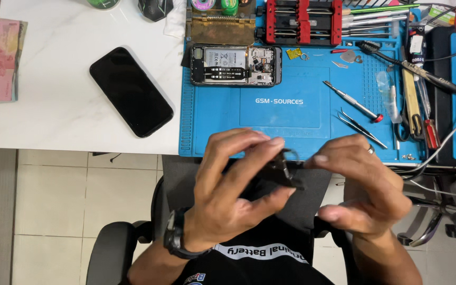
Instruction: The person removes a ribbon cable and motherboard from a disassembled smartphone, then places the motherboard into a red circuit board holder and tightens the clamps. The person handles the motherboard and phone components by hand throughout the process.
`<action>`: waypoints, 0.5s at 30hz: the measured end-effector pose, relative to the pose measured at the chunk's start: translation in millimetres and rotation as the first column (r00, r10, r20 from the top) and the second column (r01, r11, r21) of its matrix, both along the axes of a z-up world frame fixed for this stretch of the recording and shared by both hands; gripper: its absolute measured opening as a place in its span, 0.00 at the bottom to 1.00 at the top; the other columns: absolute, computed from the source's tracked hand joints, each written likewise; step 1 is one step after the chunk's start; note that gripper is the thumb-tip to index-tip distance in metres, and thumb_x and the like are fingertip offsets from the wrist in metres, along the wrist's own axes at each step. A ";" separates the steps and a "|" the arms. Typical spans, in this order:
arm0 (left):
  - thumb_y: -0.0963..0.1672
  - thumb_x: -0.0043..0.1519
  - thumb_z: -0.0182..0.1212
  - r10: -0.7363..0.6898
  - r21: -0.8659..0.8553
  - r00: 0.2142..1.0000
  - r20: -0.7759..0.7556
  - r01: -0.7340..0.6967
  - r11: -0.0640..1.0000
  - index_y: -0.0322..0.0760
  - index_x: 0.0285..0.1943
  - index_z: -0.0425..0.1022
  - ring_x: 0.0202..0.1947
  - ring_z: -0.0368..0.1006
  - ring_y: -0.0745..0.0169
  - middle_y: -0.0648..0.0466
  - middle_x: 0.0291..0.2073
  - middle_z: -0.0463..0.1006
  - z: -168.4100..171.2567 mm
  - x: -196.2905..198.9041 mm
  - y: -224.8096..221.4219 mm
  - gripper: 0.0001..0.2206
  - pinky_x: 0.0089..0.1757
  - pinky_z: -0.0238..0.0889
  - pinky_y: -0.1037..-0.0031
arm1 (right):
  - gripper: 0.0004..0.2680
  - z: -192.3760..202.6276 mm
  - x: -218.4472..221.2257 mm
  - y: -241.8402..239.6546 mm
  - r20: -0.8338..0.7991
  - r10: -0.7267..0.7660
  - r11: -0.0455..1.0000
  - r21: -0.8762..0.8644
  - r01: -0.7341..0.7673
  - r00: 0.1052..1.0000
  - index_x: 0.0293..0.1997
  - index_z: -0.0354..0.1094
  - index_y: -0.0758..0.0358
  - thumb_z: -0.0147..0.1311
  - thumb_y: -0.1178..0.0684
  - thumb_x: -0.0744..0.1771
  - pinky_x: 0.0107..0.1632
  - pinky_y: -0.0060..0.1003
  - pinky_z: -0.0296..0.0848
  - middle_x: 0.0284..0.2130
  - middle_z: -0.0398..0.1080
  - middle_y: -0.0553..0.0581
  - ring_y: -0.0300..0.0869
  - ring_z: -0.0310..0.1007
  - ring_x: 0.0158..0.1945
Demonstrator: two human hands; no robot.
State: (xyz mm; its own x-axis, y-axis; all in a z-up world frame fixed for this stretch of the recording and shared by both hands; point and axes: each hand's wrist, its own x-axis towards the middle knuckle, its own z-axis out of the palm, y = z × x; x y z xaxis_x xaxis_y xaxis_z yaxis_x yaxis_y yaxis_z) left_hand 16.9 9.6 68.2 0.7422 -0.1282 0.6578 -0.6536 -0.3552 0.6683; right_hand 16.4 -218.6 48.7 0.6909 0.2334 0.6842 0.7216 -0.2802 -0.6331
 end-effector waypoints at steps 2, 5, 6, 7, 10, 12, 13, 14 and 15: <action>0.44 0.75 0.70 -0.068 0.155 0.998 0.010 0.065 0.986 0.32 0.72 0.72 0.56 0.80 0.41 0.39 0.58 0.76 11.4 -1.2 8.8 0.19 0.59 0.83 0.55 | 0.17 11.5 -5.1 7.1 -0.111 0.005 1.000 0.010 -0.004 0.994 0.45 0.70 0.80 0.57 0.46 0.66 0.47 0.46 0.78 0.36 0.79 0.71 0.56 0.82 0.37; 0.41 0.79 0.71 -0.133 0.330 0.991 0.031 0.116 0.937 0.34 0.77 0.69 0.58 0.80 0.41 0.40 0.61 0.77 25.2 -4.3 11.8 0.20 0.59 0.82 0.56 | 0.10 15.9 -10.8 7.9 -0.310 0.056 0.996 0.087 -0.030 0.949 0.39 0.71 0.75 0.56 0.53 0.68 0.46 0.45 0.73 0.33 0.75 0.66 0.52 0.74 0.34; 0.41 0.81 0.71 -0.126 0.355 0.990 0.056 0.098 0.930 0.36 0.77 0.70 0.59 0.81 0.42 0.42 0.61 0.78 29.4 -5.4 11.1 0.18 0.59 0.82 0.55 | 0.09 15.1 -12.1 6.7 -0.393 0.111 0.986 0.158 -0.052 0.913 0.37 0.71 0.73 0.55 0.54 0.69 0.46 0.44 0.68 0.30 0.72 0.62 0.49 0.66 0.32; 0.41 0.81 0.71 -0.126 0.356 0.990 0.056 0.098 0.929 0.36 0.77 0.70 0.59 0.81 0.42 0.42 0.61 0.78 30.1 -6.9 10.8 0.18 0.59 0.82 0.55 | 0.09 12.0 -15.1 4.8 -0.393 0.111 0.986 0.159 -0.051 0.913 0.37 0.71 0.73 0.55 0.54 0.69 0.46 0.44 0.68 0.30 0.72 0.62 0.49 0.66 0.32; 0.40 0.80 0.79 -0.121 0.314 0.991 0.054 0.098 0.944 0.41 0.77 0.68 0.67 0.85 0.41 0.41 0.67 0.78 29.0 -8.6 12.4 0.23 0.66 0.87 0.56 | 0.11 0.9 -22.0 -2.1 -0.525 0.183 0.930 0.366 0.026 0.831 0.37 0.72 0.71 0.58 0.51 0.70 0.42 0.41 0.70 0.28 0.73 0.61 0.47 0.71 0.31; 0.39 0.74 0.92 -0.188 0.256 0.981 0.058 0.167 0.952 0.36 0.76 0.65 0.64 0.84 0.40 0.41 0.65 0.77 23.1 -7.2 17.0 0.33 0.67 0.88 0.55 | 0.11 -10.0 -25.0 -8.1 -0.556 0.219 0.897 0.438 0.058 0.802 0.39 0.75 0.72 0.60 0.50 0.70 0.42 0.39 0.69 0.31 0.75 0.62 0.44 0.70 0.32; 0.39 0.74 0.92 -0.189 0.256 0.980 0.058 0.168 0.952 0.36 0.76 0.65 0.64 0.84 0.40 0.41 0.65 0.77 23.7 -8.3 18.3 0.33 0.67 0.88 0.55 | 0.11 -12.8 -27.0 -10.3 -0.556 0.218 0.897 0.438 0.059 0.802 0.39 0.75 0.72 0.60 0.50 0.70 0.42 0.39 0.69 0.31 0.75 0.62 0.44 0.70 0.32; 0.38 0.73 0.92 -0.205 0.202 0.978 0.034 0.194 0.960 0.33 0.77 0.63 0.64 0.84 0.39 0.39 0.65 0.76 24.3 -9.9 19.8 0.35 0.67 0.87 0.56 | 0.12 -15.7 -28.9 -12.1 -0.566 0.219 0.893 0.444 0.070 0.795 0.42 0.77 0.72 0.61 0.49 0.70 0.48 0.40 0.73 0.36 0.78 0.64 0.46 0.75 0.37; 0.37 0.72 0.93 -0.222 0.146 0.975 0.011 0.218 0.965 0.31 0.78 0.61 0.65 0.84 0.37 0.36 0.66 0.76 25.0 -11.6 21.5 0.37 0.67 0.87 0.57 | 0.13 -18.5 -30.9 -13.9 -0.577 0.220 0.889 0.450 0.081 0.787 0.46 0.79 0.71 0.61 0.47 0.70 0.53 0.42 0.78 0.40 0.80 0.66 0.49 0.81 0.41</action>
State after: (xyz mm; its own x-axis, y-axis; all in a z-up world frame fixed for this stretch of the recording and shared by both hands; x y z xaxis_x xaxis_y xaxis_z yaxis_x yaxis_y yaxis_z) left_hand 5.2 31.1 93.2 0.6673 -0.3804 0.6403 -0.7436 -0.2908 0.6021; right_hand -14.5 -232.5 30.2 0.9812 0.0853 0.1733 0.1578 0.1635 -0.9738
